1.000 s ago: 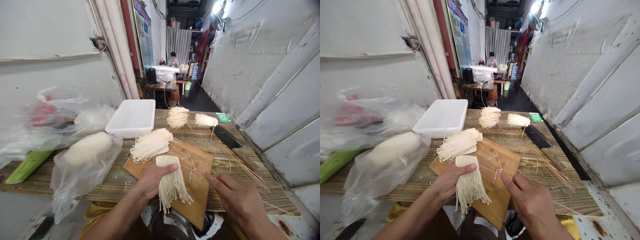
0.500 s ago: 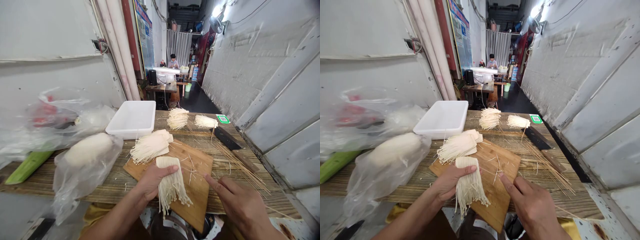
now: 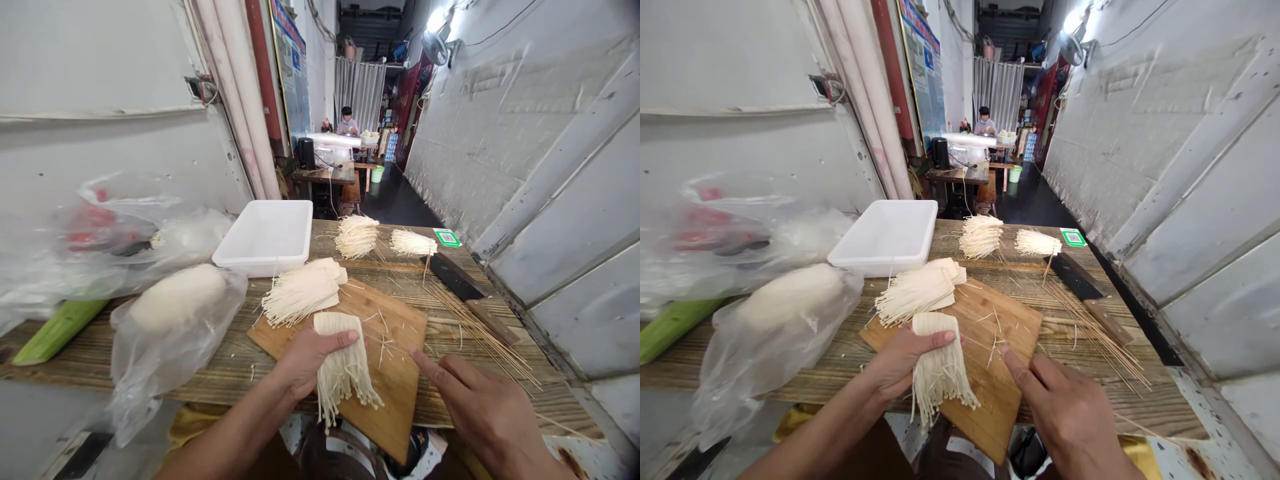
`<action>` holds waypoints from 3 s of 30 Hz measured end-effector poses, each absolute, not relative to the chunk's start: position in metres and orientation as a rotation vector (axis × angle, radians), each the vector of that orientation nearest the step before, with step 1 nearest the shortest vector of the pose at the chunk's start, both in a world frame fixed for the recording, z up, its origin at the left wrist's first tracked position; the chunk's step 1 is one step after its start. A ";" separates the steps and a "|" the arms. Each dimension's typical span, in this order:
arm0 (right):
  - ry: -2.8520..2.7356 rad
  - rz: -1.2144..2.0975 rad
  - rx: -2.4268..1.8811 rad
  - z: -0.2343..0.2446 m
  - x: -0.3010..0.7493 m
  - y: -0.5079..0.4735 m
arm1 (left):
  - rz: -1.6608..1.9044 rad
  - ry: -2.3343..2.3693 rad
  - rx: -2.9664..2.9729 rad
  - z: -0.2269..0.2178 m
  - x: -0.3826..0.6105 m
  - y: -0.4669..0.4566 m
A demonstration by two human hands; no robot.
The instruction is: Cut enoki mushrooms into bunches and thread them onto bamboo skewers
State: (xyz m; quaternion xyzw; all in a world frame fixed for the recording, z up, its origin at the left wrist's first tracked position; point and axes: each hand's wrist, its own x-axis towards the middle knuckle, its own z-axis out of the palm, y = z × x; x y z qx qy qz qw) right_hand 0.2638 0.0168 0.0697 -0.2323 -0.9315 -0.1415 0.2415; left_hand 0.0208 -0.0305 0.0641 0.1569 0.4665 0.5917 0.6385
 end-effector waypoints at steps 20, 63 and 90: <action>-2.546 -0.427 -0.635 0.068 0.264 0.016 | 1.352 1.039 0.366 0.065 0.020 -0.031; -2.595 -0.408 -0.623 0.072 0.269 0.020 | 1.373 1.107 0.520 0.063 0.021 -0.028; -2.587 -0.051 -0.637 0.064 0.272 0.031 | 1.304 1.089 0.545 0.064 0.025 -0.028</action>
